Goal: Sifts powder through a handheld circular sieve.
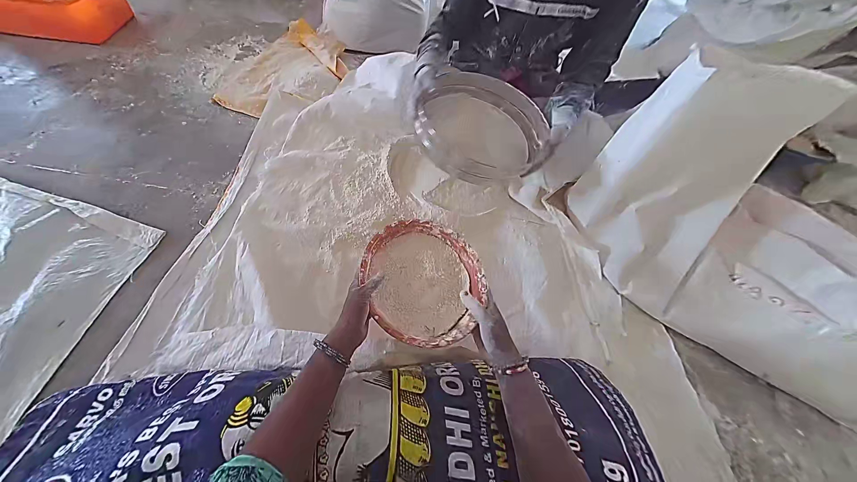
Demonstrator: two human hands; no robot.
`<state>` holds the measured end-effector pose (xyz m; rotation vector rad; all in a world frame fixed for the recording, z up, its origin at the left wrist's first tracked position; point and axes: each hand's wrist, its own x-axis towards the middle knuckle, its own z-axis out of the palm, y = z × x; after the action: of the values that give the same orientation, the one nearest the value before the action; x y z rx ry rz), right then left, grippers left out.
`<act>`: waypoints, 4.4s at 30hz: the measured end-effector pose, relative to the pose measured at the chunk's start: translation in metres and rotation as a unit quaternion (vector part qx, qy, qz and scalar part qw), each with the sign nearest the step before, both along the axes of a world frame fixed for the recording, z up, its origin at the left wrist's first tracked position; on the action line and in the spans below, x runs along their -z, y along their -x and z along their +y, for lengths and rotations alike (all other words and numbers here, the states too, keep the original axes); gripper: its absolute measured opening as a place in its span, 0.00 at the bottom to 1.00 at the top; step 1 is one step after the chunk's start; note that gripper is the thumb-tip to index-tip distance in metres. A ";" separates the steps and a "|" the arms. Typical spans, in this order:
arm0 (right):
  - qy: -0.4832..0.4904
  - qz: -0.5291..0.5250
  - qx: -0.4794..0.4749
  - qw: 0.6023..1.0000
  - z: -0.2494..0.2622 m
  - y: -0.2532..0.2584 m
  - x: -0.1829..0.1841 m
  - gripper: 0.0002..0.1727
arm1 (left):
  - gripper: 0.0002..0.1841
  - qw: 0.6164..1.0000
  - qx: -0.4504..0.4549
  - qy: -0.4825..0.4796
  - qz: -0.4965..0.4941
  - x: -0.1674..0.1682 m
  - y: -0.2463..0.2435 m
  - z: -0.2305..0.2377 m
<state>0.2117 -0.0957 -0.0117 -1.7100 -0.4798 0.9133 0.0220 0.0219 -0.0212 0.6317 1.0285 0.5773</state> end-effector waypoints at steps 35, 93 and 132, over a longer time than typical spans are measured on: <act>0.001 -0.088 -0.075 0.993 -0.007 0.000 0.008 0.46 | 0.22 0.994 -0.063 0.013 -0.091 0.001 0.004 0.005; -0.074 0.006 0.074 0.994 -0.009 -0.030 0.008 0.26 | 0.31 0.978 0.079 -0.086 -0.171 0.001 0.009 -0.012; -0.046 0.032 0.005 0.998 -0.008 -0.012 -0.003 0.38 | 0.23 0.993 -0.049 -0.066 -0.087 0.000 -0.002 -0.004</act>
<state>0.2234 -0.1042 -0.0088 -1.5946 -0.4632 0.9209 0.0240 0.0181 -0.0210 0.6368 0.8650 0.7791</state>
